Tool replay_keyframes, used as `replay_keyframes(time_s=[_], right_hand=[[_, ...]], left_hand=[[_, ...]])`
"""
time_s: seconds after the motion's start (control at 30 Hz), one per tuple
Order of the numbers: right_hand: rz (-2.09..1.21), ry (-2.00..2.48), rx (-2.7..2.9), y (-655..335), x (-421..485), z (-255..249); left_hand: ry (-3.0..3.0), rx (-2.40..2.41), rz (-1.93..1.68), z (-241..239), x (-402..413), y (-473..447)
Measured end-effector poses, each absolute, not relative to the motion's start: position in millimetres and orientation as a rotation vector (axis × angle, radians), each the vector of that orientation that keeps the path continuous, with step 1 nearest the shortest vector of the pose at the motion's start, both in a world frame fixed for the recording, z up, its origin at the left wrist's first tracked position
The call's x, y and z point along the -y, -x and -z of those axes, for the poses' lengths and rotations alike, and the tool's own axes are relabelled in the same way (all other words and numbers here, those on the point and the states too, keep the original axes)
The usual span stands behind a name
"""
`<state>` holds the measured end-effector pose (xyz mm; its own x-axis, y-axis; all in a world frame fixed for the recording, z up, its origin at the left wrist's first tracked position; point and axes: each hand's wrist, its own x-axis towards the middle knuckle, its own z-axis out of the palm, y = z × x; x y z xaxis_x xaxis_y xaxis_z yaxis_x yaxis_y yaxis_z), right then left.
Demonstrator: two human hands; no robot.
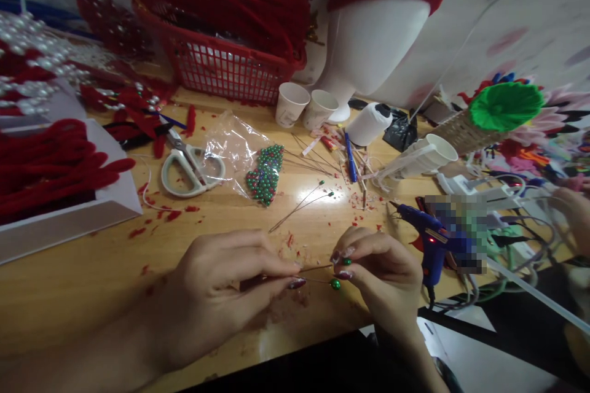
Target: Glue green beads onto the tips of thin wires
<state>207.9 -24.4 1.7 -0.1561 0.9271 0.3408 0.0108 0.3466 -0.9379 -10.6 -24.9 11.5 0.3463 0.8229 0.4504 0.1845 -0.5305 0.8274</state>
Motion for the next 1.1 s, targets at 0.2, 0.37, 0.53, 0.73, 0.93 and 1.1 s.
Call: replay_keyframes(time_s=[0.2,0.37,0.53,0.73,0.93,1.1], right_hand=[[-0.956,0.819,1.651,-208.6,22.3,-2.2],[-0.916,0.773,1.692,-208.7,19.7,-2.9],[-0.859,0.761,1.764,-210.7,19.5,-3.4],[-0.844,0.773,1.805,-211.0,21.8,-5.2],[-0.835,0.772,1.831,-211.7,20.0,-5.7],[-0.818,0.795,1.839,-211.2,18.7,-6.1]], left_hand=[[-1.758,-0.893,-1.131,-7.2,27.8,7.4],[-1.747,-0.901,-1.093,-6.2,28.7,7.6],[-1.759,-0.924,-1.067,-6.7,29.0,7.5],[-1.749,-0.934,-1.039,-4.7,29.5,8.0],[-1.76,-0.925,-1.012,-7.7,26.5,7.9],[-1.717,-0.939,-1.003,-6.2,27.1,7.6]])
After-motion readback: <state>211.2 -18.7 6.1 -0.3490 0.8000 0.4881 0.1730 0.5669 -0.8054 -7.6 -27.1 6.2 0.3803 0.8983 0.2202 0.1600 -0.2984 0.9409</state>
